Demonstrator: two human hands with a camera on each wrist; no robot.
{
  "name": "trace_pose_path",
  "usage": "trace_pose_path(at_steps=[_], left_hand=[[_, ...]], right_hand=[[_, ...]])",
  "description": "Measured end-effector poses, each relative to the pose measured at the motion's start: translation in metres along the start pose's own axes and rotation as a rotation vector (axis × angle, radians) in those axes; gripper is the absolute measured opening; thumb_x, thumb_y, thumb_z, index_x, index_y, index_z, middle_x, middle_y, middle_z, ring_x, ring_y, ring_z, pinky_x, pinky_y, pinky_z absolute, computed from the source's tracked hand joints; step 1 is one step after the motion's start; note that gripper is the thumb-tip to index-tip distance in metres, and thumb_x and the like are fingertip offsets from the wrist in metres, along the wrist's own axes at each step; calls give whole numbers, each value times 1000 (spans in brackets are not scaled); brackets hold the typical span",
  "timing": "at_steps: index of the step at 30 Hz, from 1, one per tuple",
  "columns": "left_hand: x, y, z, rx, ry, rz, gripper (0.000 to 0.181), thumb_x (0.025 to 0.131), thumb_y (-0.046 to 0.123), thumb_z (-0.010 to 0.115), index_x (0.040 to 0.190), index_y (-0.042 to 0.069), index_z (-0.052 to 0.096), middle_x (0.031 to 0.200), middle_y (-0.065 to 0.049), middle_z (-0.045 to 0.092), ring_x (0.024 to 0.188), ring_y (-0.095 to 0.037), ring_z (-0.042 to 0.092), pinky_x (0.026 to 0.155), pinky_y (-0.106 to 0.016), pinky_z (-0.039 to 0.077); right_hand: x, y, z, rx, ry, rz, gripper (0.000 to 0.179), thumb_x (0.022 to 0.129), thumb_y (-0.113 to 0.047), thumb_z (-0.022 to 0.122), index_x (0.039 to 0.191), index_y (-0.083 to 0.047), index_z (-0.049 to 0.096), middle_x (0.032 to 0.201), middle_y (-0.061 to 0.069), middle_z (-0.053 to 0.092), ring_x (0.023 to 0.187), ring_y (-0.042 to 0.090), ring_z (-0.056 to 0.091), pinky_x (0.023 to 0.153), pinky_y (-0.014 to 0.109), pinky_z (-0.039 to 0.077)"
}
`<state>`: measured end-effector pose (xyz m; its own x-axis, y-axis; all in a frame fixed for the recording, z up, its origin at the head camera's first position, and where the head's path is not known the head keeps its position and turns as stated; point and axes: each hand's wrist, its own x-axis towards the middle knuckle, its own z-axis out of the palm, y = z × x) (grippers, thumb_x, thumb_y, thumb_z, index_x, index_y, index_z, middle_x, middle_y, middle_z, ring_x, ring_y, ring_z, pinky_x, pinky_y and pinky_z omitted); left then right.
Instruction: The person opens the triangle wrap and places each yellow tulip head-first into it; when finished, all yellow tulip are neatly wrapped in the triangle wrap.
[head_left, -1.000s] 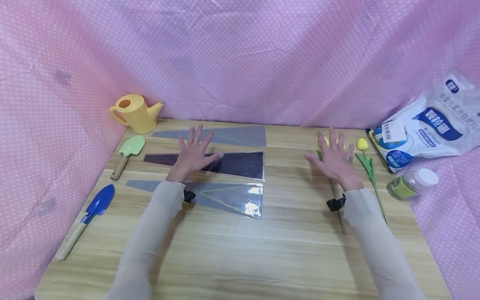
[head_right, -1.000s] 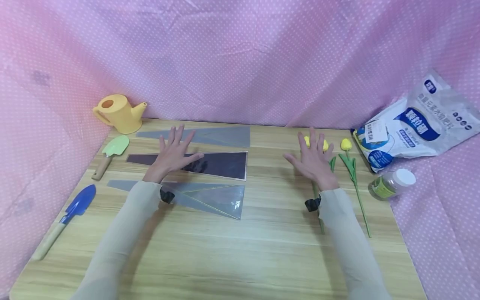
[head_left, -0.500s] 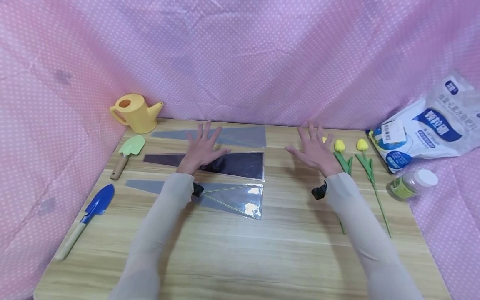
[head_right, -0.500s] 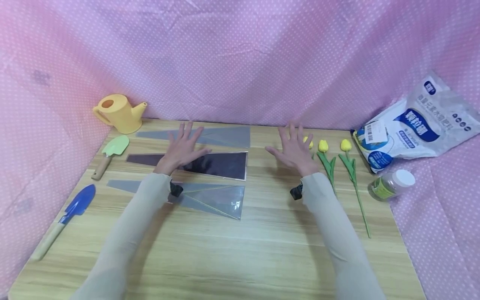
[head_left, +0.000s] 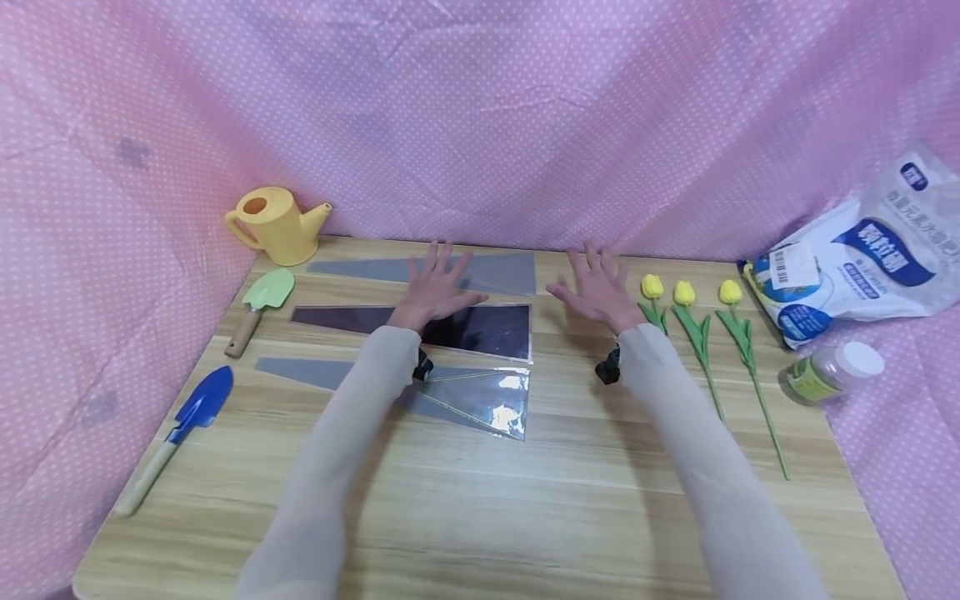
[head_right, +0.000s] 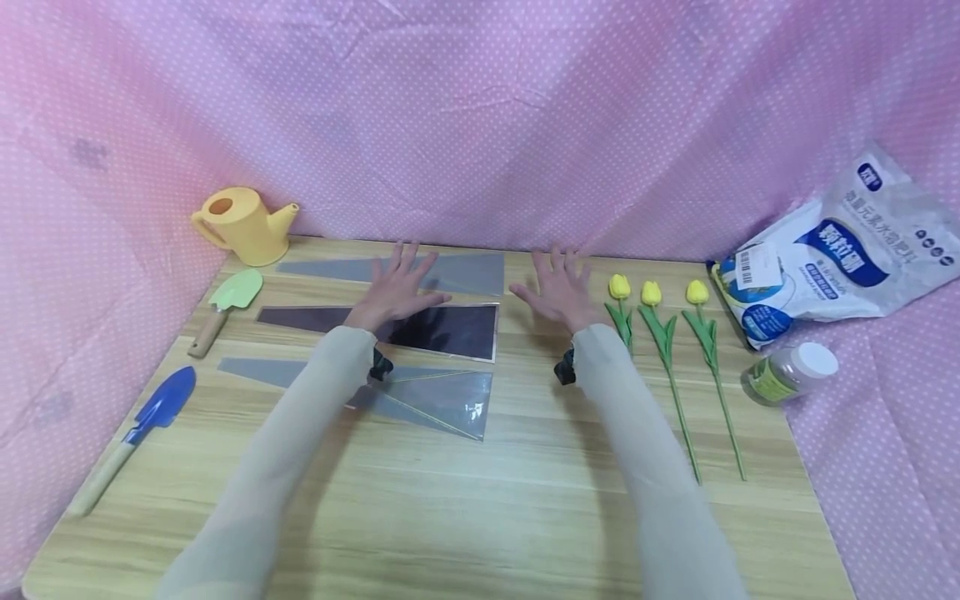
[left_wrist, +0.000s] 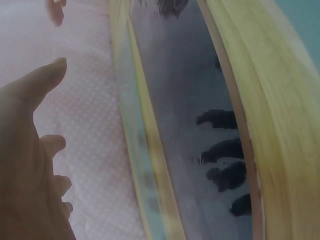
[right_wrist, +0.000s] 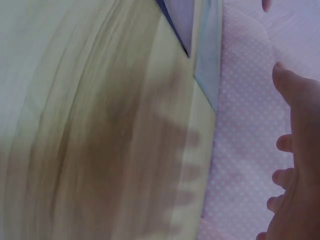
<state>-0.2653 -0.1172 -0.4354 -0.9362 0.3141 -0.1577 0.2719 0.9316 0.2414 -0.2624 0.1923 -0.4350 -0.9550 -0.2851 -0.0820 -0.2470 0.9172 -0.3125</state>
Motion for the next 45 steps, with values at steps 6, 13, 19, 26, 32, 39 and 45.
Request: trace_pose_path(at_steps=[6, 13, 19, 26, 32, 39, 45], left_hand=[[15, 7, 11, -1, -39, 17, 89, 93, 72, 41, 162, 26, 9, 171, -11, -7, 158, -37, -10, 121, -73, 2], [23, 21, 19, -6, -92, 51, 88, 94, 71, 39, 162, 25, 10, 170, -15, -4, 158, -39, -6, 122, -71, 3], [28, 33, 29, -4, -116, 73, 88, 94, 71, 41, 162, 24, 11, 170, -16, 1, 157, -42, -3, 123, -69, 4], [31, 44, 39, 19, -162, 90, 87, 94, 71, 40, 162, 25, 12, 171, -13, 3, 157, -41, -2, 122, -70, 6], [32, 47, 42, 3, -198, 98, 84, 95, 71, 40, 162, 28, 12, 171, -11, 1, 158, -39, -4, 123, -69, 3], [31, 47, 42, -37, -203, 110, 81, 94, 69, 43, 161, 30, 19, 171, -12, 2, 158, -40, -3, 123, -69, 2], [30, 47, 45, -6, -197, 110, 81, 94, 71, 42, 160, 31, 19, 171, -12, 3, 158, -39, -2, 124, -68, 4]], right_hand=[[10, -3, 10, 31, -26, 19, 85, 99, -58, 43, 162, -12, 8, 167, 25, 1, 153, 53, 2, 117, 78, 3], [18, -5, 20, 74, -100, 69, 84, 101, -58, 39, 161, -8, 6, 167, 25, -3, 153, 52, -1, 118, 76, 4], [23, -5, 29, 91, -147, 101, 84, 101, -60, 36, 161, -7, 9, 167, 26, -3, 153, 51, -2, 119, 74, 3], [24, -7, 36, 92, -154, 111, 81, 101, -58, 36, 158, -4, 18, 167, 27, 5, 153, 52, 5, 117, 77, 7], [27, -10, 40, 50, -117, 131, 76, 101, -58, 38, 153, -4, 29, 165, 27, 14, 152, 51, 12, 115, 77, 14], [32, -12, 45, 52, -80, 182, 72, 100, -56, 44, 150, -5, 36, 164, 25, 18, 152, 49, 13, 116, 76, 13], [34, -14, 50, 49, -36, 213, 72, 99, -57, 48, 147, -5, 38, 163, 24, 22, 150, 47, 19, 115, 76, 17]])
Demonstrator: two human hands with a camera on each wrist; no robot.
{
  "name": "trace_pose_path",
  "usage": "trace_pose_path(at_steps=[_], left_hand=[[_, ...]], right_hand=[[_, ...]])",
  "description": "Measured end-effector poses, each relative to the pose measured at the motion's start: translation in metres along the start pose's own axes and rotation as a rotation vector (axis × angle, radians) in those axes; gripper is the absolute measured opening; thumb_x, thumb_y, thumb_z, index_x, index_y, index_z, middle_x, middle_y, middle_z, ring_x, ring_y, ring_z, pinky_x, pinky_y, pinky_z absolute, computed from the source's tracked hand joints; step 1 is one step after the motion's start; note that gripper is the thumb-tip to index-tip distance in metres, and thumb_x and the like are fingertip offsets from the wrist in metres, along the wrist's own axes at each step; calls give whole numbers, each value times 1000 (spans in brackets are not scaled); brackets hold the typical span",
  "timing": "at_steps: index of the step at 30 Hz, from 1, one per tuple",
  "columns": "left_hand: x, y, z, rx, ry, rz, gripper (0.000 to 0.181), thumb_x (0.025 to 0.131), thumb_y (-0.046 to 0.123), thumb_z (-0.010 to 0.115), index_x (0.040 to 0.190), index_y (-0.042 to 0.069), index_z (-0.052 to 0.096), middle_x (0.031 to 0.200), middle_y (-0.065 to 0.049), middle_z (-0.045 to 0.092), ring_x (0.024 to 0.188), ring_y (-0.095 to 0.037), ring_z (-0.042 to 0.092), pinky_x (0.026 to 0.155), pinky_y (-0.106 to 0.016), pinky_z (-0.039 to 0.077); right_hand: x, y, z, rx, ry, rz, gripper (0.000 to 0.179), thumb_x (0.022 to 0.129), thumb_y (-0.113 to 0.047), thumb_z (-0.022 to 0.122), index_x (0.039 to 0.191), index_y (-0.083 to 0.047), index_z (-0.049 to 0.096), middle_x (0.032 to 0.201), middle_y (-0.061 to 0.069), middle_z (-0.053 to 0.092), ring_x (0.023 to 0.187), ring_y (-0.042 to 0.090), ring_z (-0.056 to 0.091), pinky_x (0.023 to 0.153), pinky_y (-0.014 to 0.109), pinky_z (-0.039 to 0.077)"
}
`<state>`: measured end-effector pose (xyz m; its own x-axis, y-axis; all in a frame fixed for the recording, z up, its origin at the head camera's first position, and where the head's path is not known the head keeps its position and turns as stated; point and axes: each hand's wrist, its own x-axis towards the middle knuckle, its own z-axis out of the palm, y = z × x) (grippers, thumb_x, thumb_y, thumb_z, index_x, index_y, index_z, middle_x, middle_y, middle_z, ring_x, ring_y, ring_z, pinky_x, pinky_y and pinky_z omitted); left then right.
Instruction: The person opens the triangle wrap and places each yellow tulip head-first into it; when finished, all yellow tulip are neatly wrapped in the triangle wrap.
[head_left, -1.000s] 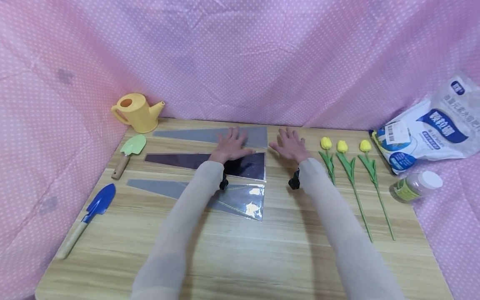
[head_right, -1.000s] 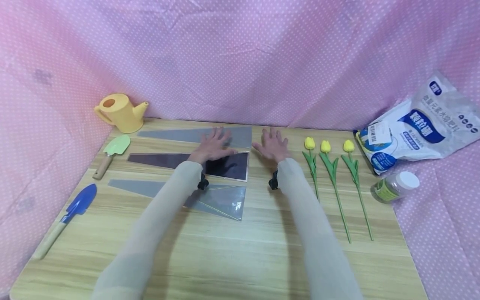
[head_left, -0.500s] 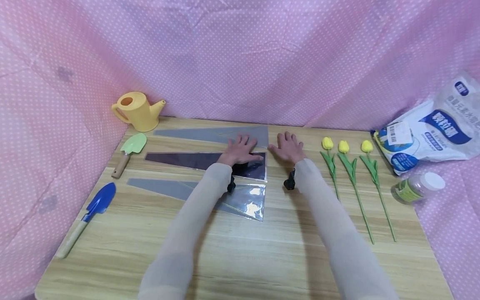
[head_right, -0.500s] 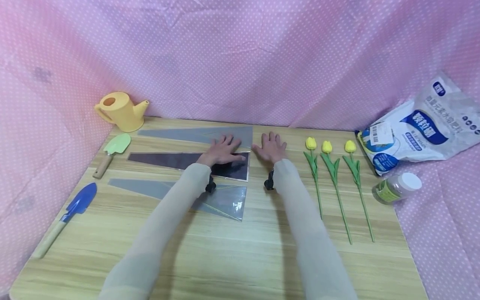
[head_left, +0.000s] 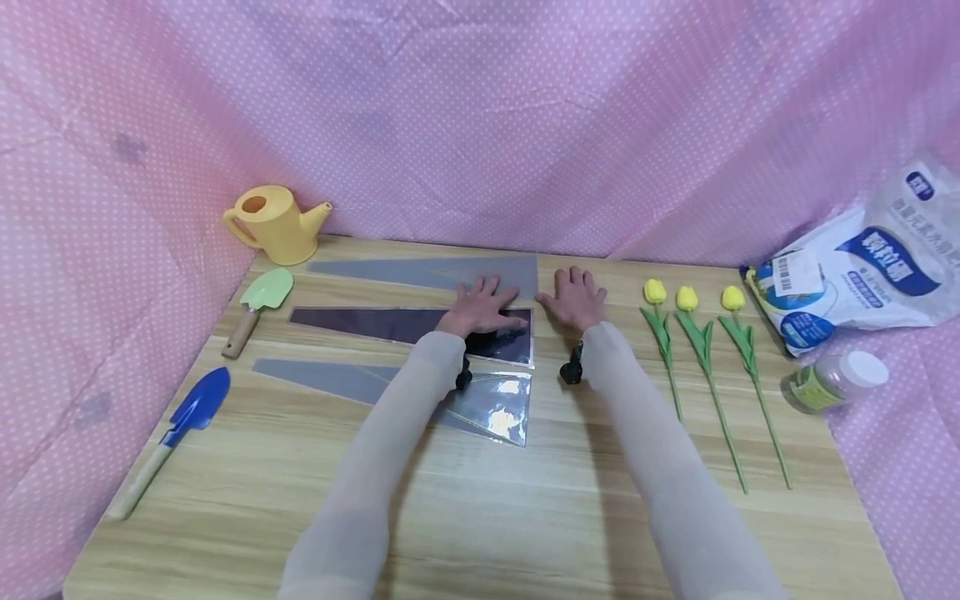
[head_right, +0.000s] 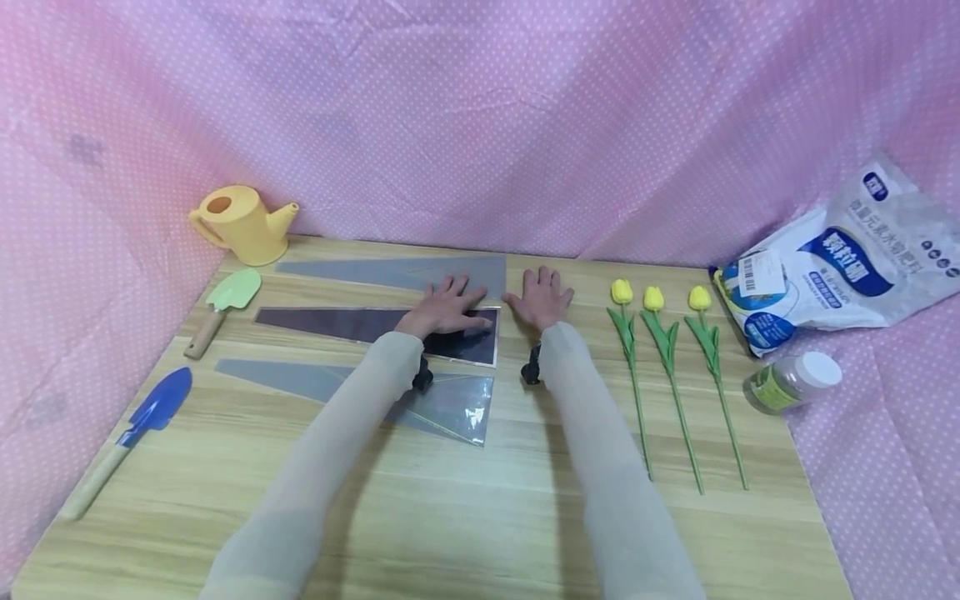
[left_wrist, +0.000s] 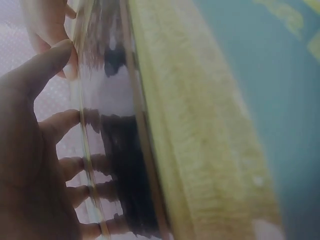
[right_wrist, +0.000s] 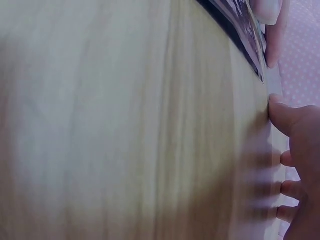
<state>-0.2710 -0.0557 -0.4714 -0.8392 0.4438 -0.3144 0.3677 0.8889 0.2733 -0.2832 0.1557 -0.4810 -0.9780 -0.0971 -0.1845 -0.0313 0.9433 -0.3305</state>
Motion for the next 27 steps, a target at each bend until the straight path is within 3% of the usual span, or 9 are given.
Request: trace_pose_path(at_steps=[6, 18, 23, 27], left_hand=[[-1, -1, 1, -9, -10, -13, 81, 93, 71, 43, 160, 33, 21, 171, -11, 4, 158, -39, 0, 124, -68, 6], [1, 0, 1, 13, -10, -8, 83, 91, 73, 44, 160, 36, 17, 171, -10, 1, 158, -40, -2, 123, -68, 4], [2, 0, 3, -6, -15, -16, 83, 91, 73, 46, 160, 37, 17, 171, -9, 1, 158, -39, -3, 124, -68, 4], [1, 0, 2, -9, -16, -21, 83, 91, 73, 46, 160, 37, 18, 171, -9, 2, 158, -39, -2, 124, -68, 5]], right_hand=[[1, -5, 4, -4, 32, 38, 78, 97, -60, 50, 150, -5, 36, 164, 23, 23, 150, 46, 23, 114, 77, 20], [7, -11, 5, 67, 125, 99, 71, 92, -60, 59, 137, -5, 51, 157, 23, 34, 142, 44, 32, 110, 72, 27], [12, -11, 10, 196, 129, 79, 57, 94, -48, 63, 138, -12, 55, 160, 22, 30, 147, 43, 23, 114, 71, 15], [14, -12, 9, 266, 80, 51, 46, 97, -37, 62, 138, -17, 57, 164, 20, 22, 151, 42, 13, 117, 72, 4]])
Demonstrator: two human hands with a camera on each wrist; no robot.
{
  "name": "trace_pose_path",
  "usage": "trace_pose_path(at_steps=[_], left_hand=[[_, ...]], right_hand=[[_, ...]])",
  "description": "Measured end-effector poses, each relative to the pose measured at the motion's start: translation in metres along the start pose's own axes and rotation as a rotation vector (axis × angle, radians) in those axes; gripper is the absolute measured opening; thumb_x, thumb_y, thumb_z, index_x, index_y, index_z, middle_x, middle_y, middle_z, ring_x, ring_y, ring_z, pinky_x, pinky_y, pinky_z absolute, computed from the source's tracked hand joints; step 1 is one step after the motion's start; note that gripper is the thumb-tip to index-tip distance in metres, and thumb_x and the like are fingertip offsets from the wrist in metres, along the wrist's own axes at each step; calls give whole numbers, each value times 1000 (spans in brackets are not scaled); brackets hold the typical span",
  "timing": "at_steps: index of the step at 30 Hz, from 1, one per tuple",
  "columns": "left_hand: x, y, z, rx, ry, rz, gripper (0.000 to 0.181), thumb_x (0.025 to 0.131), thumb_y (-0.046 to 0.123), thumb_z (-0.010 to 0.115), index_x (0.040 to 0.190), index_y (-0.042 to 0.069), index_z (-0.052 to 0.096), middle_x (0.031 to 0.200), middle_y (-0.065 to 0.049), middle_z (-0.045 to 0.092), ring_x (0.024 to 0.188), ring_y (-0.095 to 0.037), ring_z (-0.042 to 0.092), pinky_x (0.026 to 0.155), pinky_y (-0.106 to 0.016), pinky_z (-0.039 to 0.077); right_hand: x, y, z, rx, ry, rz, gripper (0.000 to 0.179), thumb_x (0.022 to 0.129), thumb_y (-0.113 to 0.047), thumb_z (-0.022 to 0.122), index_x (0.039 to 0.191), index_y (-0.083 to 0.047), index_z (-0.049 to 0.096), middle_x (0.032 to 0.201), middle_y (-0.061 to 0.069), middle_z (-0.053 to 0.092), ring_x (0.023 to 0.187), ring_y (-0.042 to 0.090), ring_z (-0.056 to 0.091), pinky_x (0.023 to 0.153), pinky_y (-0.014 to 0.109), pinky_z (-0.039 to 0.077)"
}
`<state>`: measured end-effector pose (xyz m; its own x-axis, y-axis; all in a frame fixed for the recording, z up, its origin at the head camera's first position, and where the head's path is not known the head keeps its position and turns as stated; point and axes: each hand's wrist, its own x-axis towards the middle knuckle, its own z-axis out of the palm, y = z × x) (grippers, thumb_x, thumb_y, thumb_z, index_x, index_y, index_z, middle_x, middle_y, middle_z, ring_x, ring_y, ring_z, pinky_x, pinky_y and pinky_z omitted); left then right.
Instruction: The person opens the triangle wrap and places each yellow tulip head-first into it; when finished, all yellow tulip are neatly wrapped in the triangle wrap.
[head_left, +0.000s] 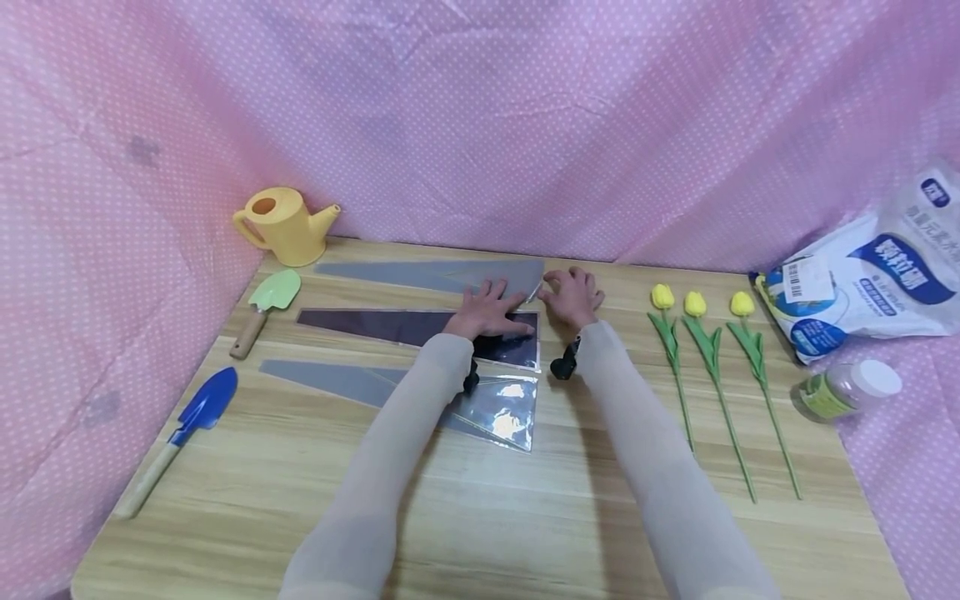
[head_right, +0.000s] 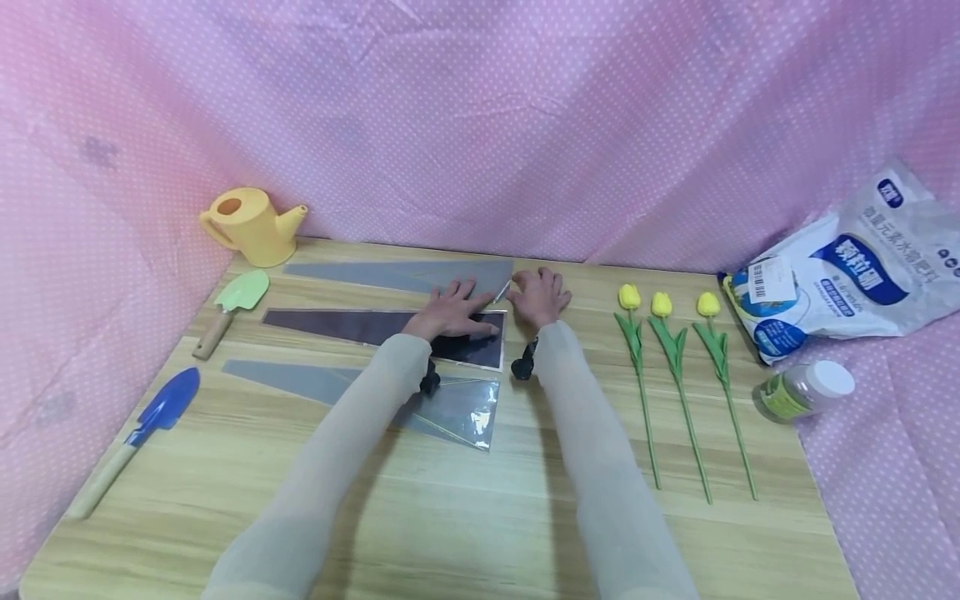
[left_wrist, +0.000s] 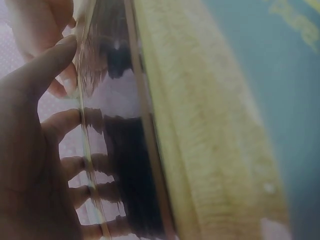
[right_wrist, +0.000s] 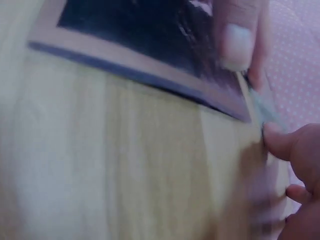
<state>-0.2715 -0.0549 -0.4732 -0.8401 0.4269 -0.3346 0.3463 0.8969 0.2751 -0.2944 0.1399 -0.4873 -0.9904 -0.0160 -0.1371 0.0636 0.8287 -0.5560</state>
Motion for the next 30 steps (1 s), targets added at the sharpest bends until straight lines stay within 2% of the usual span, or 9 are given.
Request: trace_pose_path(at_steps=[5, 9, 13, 15, 17, 19, 21, 25, 30], left_hand=[[0, 2, -3, -6, -3, 4, 83, 91, 72, 48, 160, 36, 19, 171, -9, 2, 158, -39, -2, 124, -67, 6], [0, 2, -4, -1, -12, 1, 82, 91, 72, 47, 160, 35, 20, 171, -8, 2, 158, -38, -2, 124, -67, 5], [1, 3, -6, -8, -20, -2, 81, 91, 71, 48, 159, 35, 22, 171, -8, 4, 158, -38, -1, 124, -68, 6], [3, 4, -8, -13, -21, -2, 79, 93, 69, 47, 159, 35, 23, 171, -9, 7, 158, -38, 2, 123, -68, 7], [5, 5, -10, -26, -26, -4, 73, 96, 64, 44, 159, 34, 25, 171, -9, 9, 158, -38, 4, 123, -69, 8], [9, 5, -12, -41, -32, -13, 64, 99, 56, 40, 158, 34, 28, 170, -9, 12, 157, -37, 8, 123, -68, 10], [13, 6, -15, -59, -23, -15, 56, 102, 46, 38, 156, 31, 34, 169, -10, 17, 157, -36, 12, 124, -66, 13], [21, 8, -16, -96, 52, 11, 44, 103, 29, 40, 145, 20, 54, 160, -12, 35, 151, -36, 27, 123, -59, 23], [30, 9, -14, -237, 208, 18, 34, 97, 9, 47, 123, 5, 69, 134, -16, 61, 128, -34, 53, 112, -45, 43]], right_hand=[[-1, -1, -11, 10, -85, -9, 43, 99, -35, 56, 140, -21, 56, 166, 19, 18, 152, 46, 10, 115, 75, 4], [-1, -4, -18, 48, -148, -41, 47, 104, -35, 44, 145, -15, 51, 166, 21, 19, 152, 49, 10, 116, 76, 6], [1, -9, -22, 137, -174, -87, 53, 108, -38, 33, 147, -6, 48, 157, 22, 38, 147, 43, 31, 120, 63, 23], [0, -11, -23, 225, -190, -85, 56, 108, -40, 31, 143, -2, 51, 137, 26, 55, 127, 38, 50, 110, 50, 40], [0, -14, -24, 336, -214, -71, 56, 109, -40, 30, 139, 1, 54, 120, 25, 60, 106, 31, 56, 94, 37, 47], [-1, -17, -24, 427, -255, -43, 58, 109, -41, 28, 137, 2, 54, 114, 24, 62, 95, 24, 56, 78, 28, 46], [-1, -20, -23, 504, -300, -19, 59, 110, -41, 25, 140, 4, 51, 123, 28, 63, 96, 24, 61, 72, 24, 47], [-3, -24, -23, 602, -362, 34, 63, 109, -43, 22, 144, 4, 45, 142, 29, 55, 112, 30, 65, 74, 25, 54], [-5, -29, -23, 642, -360, 43, 68, 107, -51, 21, 145, 2, 44, 144, 27, 53, 104, 26, 67, 80, 29, 56]])
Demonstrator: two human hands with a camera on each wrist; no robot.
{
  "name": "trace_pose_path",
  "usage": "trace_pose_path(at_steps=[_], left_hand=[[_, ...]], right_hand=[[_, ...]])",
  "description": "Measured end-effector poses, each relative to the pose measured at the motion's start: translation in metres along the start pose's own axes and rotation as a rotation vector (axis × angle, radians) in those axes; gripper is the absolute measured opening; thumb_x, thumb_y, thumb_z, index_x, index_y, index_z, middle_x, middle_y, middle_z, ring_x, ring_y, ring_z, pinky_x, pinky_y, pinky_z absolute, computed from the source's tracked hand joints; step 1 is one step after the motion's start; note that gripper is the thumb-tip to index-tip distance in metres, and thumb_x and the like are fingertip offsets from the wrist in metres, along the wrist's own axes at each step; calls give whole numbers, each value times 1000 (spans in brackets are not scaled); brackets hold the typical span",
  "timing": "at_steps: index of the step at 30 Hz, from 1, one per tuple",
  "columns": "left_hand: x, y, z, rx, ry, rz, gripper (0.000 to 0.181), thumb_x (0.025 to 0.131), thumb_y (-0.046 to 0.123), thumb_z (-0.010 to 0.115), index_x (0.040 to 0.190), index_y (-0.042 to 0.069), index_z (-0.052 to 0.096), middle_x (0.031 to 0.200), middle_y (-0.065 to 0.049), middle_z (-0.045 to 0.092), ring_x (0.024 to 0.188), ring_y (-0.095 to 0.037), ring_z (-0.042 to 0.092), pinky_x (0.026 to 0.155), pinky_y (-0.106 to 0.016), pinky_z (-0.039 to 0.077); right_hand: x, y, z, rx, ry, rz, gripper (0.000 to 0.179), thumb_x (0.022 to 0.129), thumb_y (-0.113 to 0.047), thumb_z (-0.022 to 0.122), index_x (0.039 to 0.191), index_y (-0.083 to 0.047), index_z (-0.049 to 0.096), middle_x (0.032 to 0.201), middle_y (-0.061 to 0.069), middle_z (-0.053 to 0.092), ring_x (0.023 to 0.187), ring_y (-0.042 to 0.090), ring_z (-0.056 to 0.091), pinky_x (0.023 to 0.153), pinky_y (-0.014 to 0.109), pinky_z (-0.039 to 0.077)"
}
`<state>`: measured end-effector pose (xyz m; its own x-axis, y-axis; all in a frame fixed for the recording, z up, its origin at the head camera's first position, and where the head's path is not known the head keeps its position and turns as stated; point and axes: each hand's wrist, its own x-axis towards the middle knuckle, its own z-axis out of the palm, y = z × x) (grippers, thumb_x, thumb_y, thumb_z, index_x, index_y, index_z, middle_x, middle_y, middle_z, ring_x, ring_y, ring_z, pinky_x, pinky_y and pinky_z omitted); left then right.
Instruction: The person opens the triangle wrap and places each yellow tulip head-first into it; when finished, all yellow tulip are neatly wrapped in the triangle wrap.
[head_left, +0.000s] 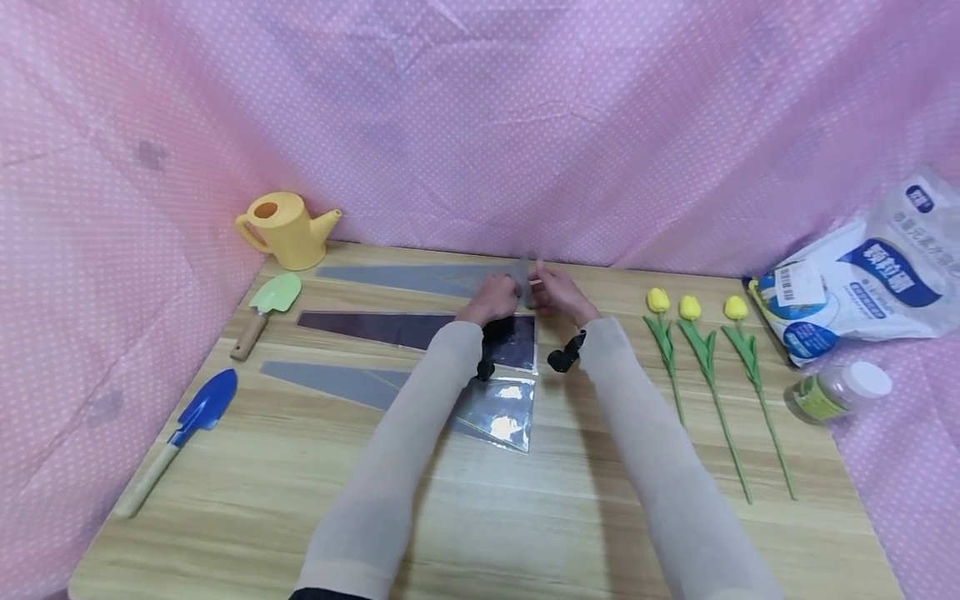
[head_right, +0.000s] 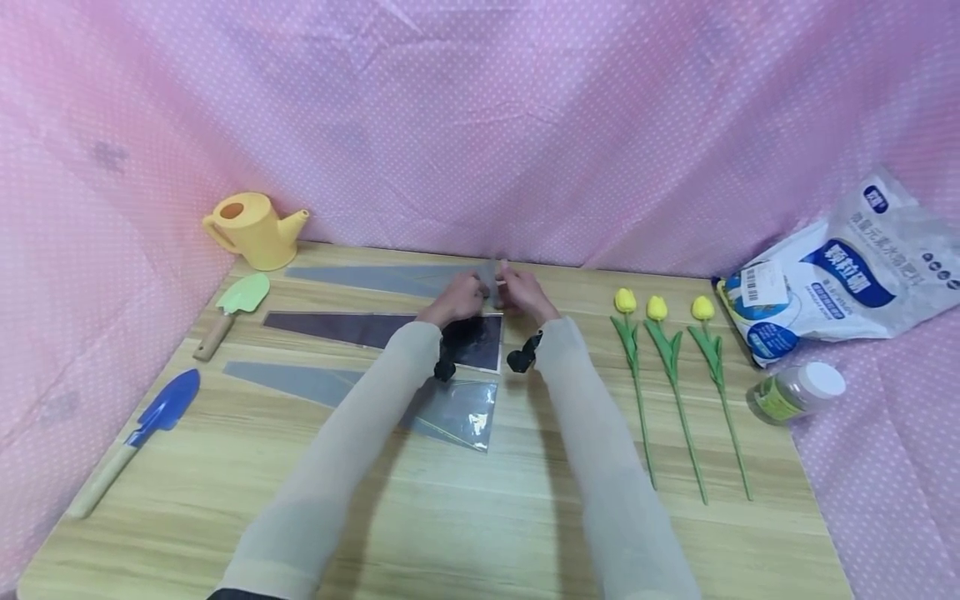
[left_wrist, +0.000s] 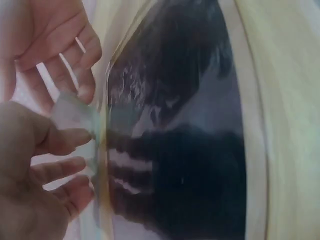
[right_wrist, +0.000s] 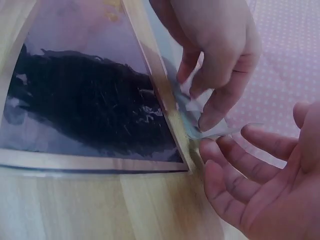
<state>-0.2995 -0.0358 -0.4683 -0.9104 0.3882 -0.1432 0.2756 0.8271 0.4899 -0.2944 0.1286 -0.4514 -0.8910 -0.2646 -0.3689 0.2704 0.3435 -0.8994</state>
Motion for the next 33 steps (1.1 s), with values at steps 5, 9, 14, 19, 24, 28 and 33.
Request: trace_pose_path(at_steps=[5, 9, 14, 19, 24, 28, 33], left_hand=[[4, -4, -1, -310, 122, -85, 27, 97, 7, 47, 107, -4, 69, 99, -14, 67, 93, -26, 61, 82, -34, 52], [4, -7, -8, -513, 169, -176, 32, 100, 24, 49, 98, -1, 68, 82, -8, 59, 75, -20, 53, 64, -27, 41], [3, -10, -15, -591, 150, -238, 37, 99, 38, 57, 97, 4, 73, 87, -8, 68, 75, -17, 55, 60, -23, 41], [4, -12, -15, -557, 154, -222, 37, 98, 35, 61, 95, 1, 75, 91, -14, 73, 76, -17, 58, 61, -22, 42], [3, -12, -14, -489, 218, -196, 24, 94, 17, 60, 95, -2, 75, 84, -8, 66, 76, -16, 54, 62, -20, 39], [1, -11, -13, -489, 264, -193, 20, 93, 12, 63, 90, -3, 75, 75, -2, 61, 72, -15, 51, 60, -19, 38], [1, -9, -9, -539, 312, -220, 17, 89, 12, 70, 90, -3, 78, 72, -3, 64, 65, -10, 53, 58, -16, 39]], right_hand=[[0, -4, 3, 40, -11, -2, 71, 106, -54, 21, 146, -1, 44, 145, 25, 53, 97, 21, 66, 83, 31, 56], [2, -7, 5, 70, -14, 8, 73, 105, -57, 20, 147, -2, 44, 145, 24, 53, 95, 20, 66, 83, 31, 56], [4, -9, 9, 92, -28, 10, 76, 104, -58, 17, 147, -1, 42, 144, 25, 51, 97, 22, 68, 88, 35, 58], [4, -10, 12, 98, -35, 5, 74, 105, -56, 16, 146, 0, 43, 141, 25, 52, 103, 29, 67, 93, 41, 58], [6, -8, 10, 102, -26, 23, 70, 106, -53, 20, 148, 2, 37, 146, 26, 50, 99, 26, 68, 87, 36, 59], [11, -5, 4, 100, -11, 59, 66, 107, -49, 28, 148, 3, 36, 148, 25, 50, 98, 25, 66, 83, 31, 58], [15, -9, 0, 79, 27, 97, 60, 108, -43, 34, 148, 1, 37, 147, 23, 52, 96, 24, 67, 84, 32, 60]])
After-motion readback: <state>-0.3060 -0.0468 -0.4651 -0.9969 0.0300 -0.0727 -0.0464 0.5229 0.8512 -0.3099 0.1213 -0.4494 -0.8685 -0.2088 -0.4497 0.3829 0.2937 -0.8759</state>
